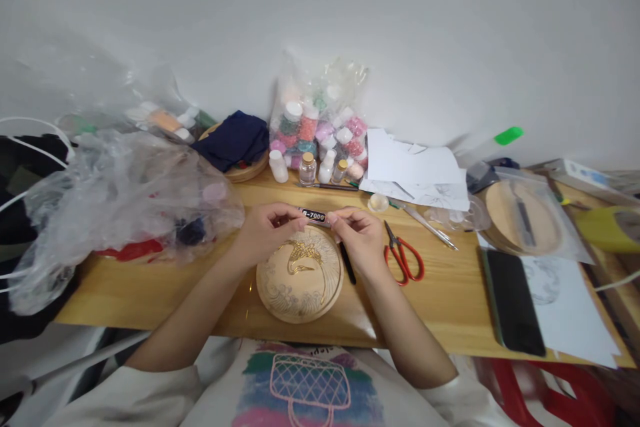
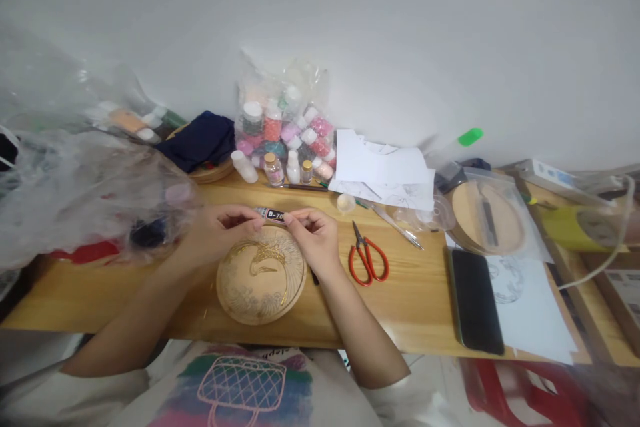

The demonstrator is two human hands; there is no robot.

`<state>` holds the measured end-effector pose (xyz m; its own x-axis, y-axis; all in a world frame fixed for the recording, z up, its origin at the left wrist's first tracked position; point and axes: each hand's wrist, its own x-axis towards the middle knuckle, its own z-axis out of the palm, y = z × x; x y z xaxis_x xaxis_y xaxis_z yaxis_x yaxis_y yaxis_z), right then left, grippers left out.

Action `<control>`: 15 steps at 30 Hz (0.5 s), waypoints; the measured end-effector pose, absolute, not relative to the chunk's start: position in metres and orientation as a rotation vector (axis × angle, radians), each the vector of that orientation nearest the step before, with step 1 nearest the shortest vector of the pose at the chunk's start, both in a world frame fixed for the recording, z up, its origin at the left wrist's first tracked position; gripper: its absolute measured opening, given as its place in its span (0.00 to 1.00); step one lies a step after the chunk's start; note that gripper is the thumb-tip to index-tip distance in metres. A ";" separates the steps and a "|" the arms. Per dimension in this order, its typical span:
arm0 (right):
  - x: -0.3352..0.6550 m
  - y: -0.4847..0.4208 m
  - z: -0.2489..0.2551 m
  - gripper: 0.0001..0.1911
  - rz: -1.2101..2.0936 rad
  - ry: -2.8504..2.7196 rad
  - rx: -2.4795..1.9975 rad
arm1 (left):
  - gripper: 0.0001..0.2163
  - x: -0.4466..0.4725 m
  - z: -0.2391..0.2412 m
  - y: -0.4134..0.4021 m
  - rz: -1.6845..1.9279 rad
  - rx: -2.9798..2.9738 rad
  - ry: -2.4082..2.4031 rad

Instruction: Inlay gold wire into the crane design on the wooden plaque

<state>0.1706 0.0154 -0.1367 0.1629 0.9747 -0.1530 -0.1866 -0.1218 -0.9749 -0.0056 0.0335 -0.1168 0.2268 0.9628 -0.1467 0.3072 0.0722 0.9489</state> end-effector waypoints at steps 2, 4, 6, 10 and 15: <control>0.171 0.016 -0.137 0.13 1.252 -0.876 -1.252 | 0.07 -0.006 -0.116 0.033 0.796 1.395 1.258; 0.172 0.015 -0.138 0.13 1.259 -0.870 -1.249 | 0.07 -0.005 -0.116 0.032 0.794 1.369 1.240; 0.172 0.015 -0.138 0.13 1.270 -0.863 -1.244 | 0.07 -0.004 -0.115 0.032 0.794 1.350 1.228; 0.170 0.014 -0.138 0.14 1.306 -0.854 -1.238 | 0.07 -0.002 -0.114 0.034 0.799 1.353 1.203; 0.166 0.013 -0.138 0.15 1.337 -0.854 -1.240 | 0.07 0.000 -0.114 0.035 0.785 1.436 1.218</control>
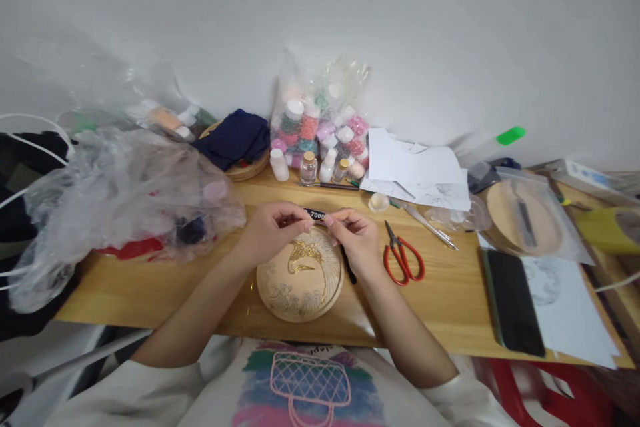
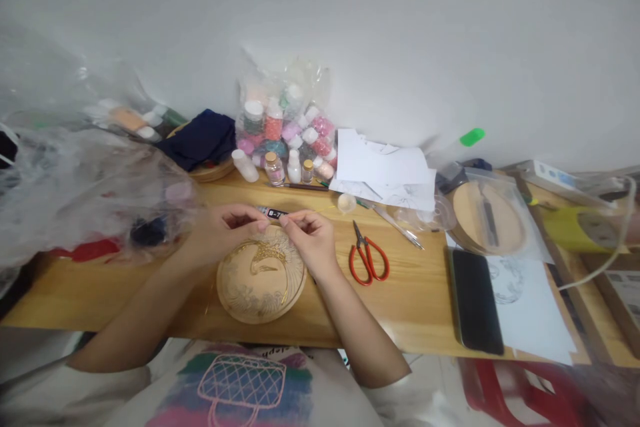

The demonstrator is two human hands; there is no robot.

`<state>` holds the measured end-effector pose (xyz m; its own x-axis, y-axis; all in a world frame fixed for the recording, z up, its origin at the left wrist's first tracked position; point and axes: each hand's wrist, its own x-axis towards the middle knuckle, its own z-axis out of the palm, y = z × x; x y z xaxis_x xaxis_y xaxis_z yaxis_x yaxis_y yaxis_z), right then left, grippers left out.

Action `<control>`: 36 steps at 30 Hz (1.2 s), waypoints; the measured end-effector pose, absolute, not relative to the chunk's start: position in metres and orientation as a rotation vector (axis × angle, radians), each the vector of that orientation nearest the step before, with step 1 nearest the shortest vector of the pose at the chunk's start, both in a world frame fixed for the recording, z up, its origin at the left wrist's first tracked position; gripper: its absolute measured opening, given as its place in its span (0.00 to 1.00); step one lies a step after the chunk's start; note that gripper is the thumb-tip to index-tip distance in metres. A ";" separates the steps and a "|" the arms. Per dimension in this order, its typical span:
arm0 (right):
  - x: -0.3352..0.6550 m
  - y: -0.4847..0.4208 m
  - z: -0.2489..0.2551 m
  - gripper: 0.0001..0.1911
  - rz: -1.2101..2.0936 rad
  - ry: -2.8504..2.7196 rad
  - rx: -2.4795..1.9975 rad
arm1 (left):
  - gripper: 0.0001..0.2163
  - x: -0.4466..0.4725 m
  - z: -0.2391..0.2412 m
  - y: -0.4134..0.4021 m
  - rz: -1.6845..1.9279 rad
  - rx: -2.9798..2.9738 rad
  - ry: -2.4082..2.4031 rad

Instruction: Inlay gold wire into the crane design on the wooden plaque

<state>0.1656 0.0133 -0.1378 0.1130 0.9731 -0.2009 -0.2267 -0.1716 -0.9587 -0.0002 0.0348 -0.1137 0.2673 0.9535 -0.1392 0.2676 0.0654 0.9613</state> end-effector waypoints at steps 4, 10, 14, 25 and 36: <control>0.165 0.013 -0.138 0.15 1.324 -0.849 -1.248 | 0.07 0.001 -0.113 0.034 0.769 1.540 1.272; 0.164 0.014 -0.139 0.15 1.343 -0.863 -1.241 | 0.08 0.004 -0.111 0.032 0.761 1.617 1.291; 0.163 0.013 -0.142 0.16 1.369 -0.893 -1.228 | 0.08 0.005 -0.112 0.033 0.752 1.579 1.248; 0.169 0.014 -0.138 0.15 1.323 -0.928 -1.230 | 0.07 -0.002 -0.115 0.034 0.756 1.403 1.216; 0.168 0.015 -0.136 0.15 1.319 -0.901 -1.240 | 0.07 -0.003 -0.115 0.034 0.765 1.432 1.232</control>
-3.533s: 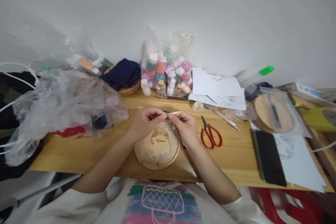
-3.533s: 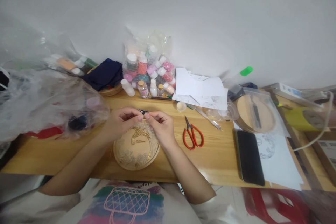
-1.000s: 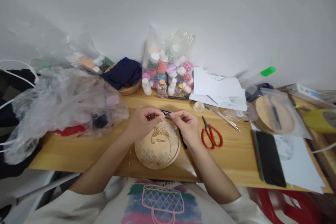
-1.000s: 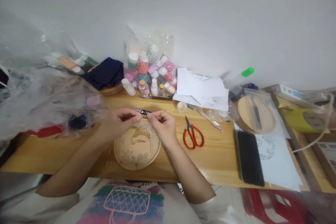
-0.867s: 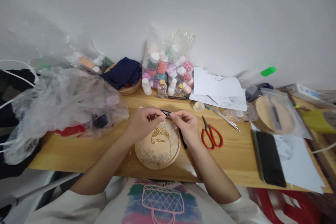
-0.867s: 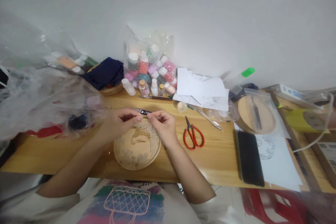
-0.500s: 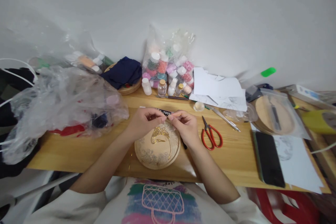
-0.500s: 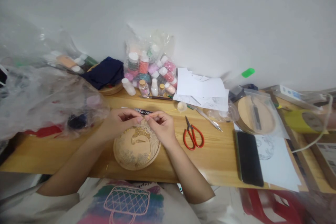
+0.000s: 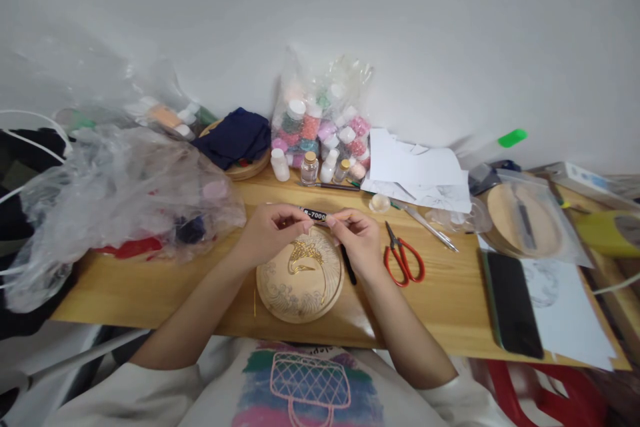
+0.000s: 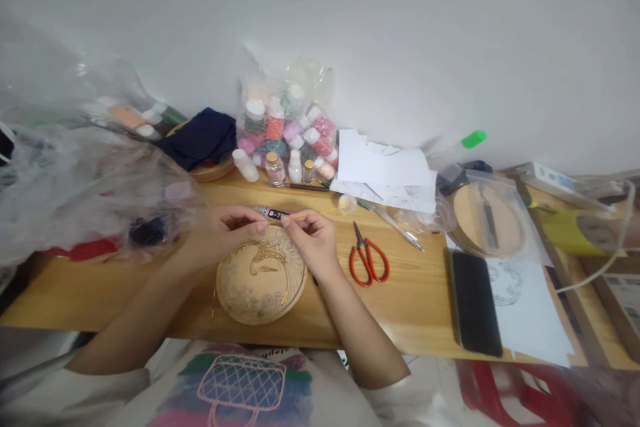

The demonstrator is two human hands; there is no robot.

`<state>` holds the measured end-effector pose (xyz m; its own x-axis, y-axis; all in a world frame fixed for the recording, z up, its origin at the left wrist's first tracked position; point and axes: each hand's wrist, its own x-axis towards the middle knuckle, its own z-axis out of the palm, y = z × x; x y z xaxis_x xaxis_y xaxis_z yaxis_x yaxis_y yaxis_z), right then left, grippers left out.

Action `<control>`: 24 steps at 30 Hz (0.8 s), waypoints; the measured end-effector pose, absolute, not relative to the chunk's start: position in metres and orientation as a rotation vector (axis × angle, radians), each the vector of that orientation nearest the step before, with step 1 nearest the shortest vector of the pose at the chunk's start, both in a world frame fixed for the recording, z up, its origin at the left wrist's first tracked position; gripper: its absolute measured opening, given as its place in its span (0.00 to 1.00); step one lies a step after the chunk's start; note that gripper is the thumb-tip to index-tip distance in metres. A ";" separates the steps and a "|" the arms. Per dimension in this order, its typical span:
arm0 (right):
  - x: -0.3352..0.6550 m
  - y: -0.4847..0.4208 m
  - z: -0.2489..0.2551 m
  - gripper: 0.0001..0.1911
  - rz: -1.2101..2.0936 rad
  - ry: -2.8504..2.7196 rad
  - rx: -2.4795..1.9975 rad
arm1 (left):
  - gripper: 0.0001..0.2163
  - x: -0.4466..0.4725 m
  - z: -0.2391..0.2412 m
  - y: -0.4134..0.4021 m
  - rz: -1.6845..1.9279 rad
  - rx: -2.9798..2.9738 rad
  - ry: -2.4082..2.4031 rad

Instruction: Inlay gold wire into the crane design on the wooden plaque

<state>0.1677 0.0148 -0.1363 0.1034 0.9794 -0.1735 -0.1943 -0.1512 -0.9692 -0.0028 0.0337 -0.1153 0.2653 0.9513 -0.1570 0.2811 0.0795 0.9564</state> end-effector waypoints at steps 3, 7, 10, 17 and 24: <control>0.167 0.015 -0.137 0.15 1.338 -0.894 -1.232 | 0.08 -0.003 -0.113 0.034 0.763 1.488 1.253; 0.164 0.013 -0.140 0.15 1.373 -0.903 -1.219 | 0.08 -0.002 -0.111 0.033 0.745 1.559 1.249; 0.162 0.012 -0.143 0.16 1.402 -0.920 -1.210 | 0.09 0.001 -0.111 0.032 0.729 1.589 1.251; 0.163 0.013 -0.144 0.17 1.392 -0.943 -1.214 | 0.09 0.003 -0.110 0.031 0.719 1.585 1.274; 0.166 0.013 -0.142 0.15 1.362 -0.950 -1.229 | 0.10 -0.006 -0.113 0.030 0.714 1.551 1.304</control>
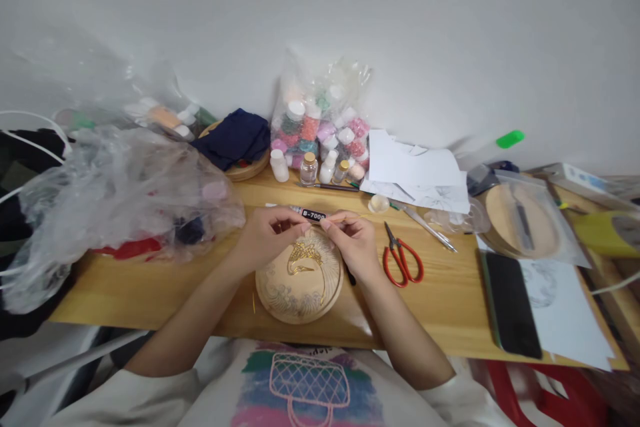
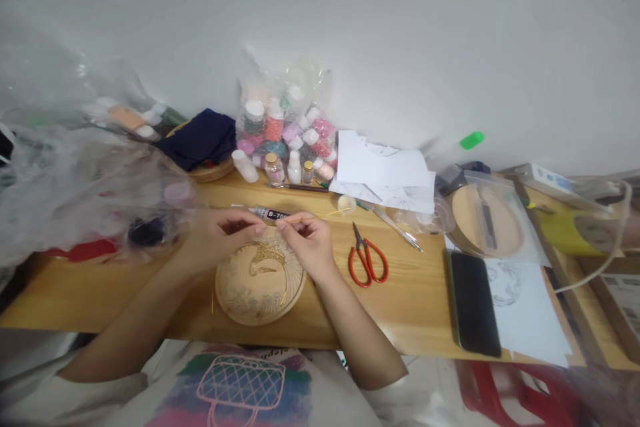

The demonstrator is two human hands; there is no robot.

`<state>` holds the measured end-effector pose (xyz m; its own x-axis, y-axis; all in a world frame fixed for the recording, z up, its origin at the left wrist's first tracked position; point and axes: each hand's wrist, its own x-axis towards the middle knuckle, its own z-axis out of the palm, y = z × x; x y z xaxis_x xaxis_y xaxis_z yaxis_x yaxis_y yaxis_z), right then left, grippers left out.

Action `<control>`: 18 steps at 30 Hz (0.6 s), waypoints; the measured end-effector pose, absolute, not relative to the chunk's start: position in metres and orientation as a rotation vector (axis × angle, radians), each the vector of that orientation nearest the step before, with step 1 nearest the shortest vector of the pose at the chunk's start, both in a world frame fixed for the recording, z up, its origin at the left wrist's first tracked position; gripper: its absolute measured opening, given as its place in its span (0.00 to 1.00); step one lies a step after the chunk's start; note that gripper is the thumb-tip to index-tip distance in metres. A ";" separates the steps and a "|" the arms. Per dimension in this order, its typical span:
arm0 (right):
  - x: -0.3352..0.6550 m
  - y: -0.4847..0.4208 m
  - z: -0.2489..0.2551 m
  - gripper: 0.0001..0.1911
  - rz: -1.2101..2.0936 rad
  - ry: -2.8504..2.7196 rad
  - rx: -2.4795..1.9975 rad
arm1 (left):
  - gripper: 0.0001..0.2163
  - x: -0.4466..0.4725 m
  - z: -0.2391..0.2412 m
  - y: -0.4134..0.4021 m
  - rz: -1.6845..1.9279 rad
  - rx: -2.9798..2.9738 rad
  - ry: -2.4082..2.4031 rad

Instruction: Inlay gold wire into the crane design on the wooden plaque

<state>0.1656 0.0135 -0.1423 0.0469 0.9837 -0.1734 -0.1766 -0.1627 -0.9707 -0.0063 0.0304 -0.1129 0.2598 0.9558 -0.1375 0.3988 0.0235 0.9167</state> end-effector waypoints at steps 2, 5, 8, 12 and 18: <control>0.167 0.014 -0.141 0.14 1.352 -0.948 -1.232 | 0.09 -0.010 -0.115 0.030 0.734 1.526 1.313; 0.168 0.015 -0.139 0.14 1.341 -0.943 -1.238 | 0.09 -0.015 -0.116 0.029 0.747 1.487 1.306; 0.169 0.015 -0.138 0.14 1.341 -0.942 -1.240 | 0.08 -0.017 -0.114 0.028 0.750 1.472 1.292; 0.167 0.016 -0.139 0.15 1.350 -0.940 -1.238 | 0.08 -0.016 -0.113 0.028 0.765 1.475 1.300; 0.162 0.013 -0.142 0.18 1.407 -0.954 -1.231 | 0.08 -0.009 -0.110 0.030 0.740 1.514 1.274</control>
